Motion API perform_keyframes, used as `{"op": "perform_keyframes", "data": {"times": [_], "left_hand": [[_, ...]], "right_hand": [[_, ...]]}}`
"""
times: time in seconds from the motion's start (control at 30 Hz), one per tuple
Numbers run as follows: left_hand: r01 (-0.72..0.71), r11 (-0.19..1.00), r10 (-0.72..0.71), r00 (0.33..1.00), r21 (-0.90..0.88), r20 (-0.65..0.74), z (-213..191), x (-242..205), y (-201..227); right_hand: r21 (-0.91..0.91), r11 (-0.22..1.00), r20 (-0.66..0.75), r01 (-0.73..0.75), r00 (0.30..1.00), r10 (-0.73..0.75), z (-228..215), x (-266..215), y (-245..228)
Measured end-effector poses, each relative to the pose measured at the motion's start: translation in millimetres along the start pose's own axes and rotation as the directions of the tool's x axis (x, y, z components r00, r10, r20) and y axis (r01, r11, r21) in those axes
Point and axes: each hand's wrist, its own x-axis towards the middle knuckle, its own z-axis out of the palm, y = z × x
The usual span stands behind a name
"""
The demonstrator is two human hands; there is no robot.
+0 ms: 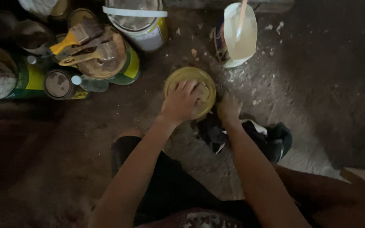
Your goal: The person uses a flat-headed tool to pry open the lid of a metal paint can, stirs the paint with a brush, and wipes the tool clean with a cloth.
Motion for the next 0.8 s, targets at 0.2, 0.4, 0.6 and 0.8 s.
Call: {"op": "perform_keyframes", "data": {"times": [0.2,0.4,0.6,0.8], "left_hand": [[-0.120,0.992,0.120,0.993,0.028,-0.021,5.2,-0.4,-1.0],[-0.110,0.992,0.106,0.992,-0.060,-0.062,3.0,-3.7,-2.3],[0.022,0.999,-0.020,0.998,0.040,-0.060,11.5,0.8,11.9],[0.063,0.997,-0.063,0.998,0.048,-0.006,4.8,2.6,22.6]], "right_hand": [[0.200,0.979,-0.074,-0.046,0.995,0.061,-72.1,-18.2,14.4],[0.130,0.991,0.003,-0.020,1.000,0.019,-233.1,-67.3,8.3],[0.161,0.956,-0.077,0.247,0.968,-0.237,-253.5,-113.0,-25.9],[0.114,0.970,0.099,0.215,0.969,-0.227,-229.8,-116.1,-36.5]]}}
